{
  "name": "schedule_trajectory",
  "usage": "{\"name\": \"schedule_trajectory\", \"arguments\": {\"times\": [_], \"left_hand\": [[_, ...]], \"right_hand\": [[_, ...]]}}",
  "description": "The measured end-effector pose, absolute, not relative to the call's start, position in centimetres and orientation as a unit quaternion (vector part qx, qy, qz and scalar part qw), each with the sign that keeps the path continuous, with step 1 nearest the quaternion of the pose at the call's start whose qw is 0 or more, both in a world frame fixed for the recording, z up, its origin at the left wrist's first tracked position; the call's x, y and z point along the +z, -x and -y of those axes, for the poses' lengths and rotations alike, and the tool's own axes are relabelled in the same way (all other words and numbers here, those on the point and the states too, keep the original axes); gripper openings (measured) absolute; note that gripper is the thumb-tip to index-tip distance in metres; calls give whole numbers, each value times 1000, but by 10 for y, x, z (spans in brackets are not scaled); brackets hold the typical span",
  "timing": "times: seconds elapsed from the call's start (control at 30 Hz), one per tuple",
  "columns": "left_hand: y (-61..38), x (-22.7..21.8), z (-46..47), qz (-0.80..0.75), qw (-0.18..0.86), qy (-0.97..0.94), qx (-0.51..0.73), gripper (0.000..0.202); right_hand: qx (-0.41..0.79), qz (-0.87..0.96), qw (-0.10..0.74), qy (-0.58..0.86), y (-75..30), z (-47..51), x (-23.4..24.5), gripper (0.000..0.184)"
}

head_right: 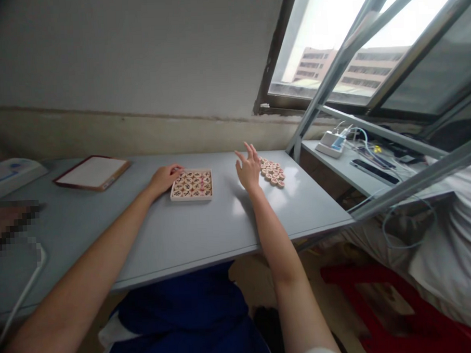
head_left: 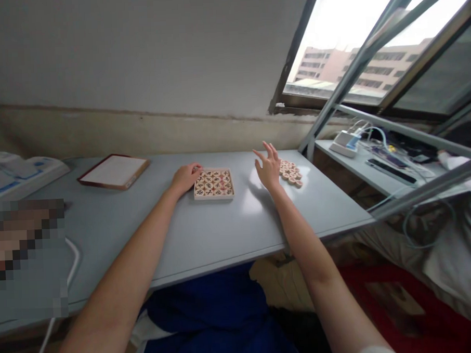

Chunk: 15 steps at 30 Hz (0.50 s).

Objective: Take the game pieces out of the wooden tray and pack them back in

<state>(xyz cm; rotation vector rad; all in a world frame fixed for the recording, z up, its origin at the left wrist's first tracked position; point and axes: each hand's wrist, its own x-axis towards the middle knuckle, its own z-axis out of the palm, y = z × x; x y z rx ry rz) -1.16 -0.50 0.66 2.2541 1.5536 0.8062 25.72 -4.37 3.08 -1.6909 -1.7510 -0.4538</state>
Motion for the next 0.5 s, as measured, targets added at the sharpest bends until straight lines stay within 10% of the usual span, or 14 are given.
{"name": "schedule_trajectory", "arguments": {"times": [0.5], "left_hand": [[18, 1, -8, -498, 301, -726, 366, 37]], "right_hand": [[-161, 592, 131, 779, -327, -13, 0, 36]]}}
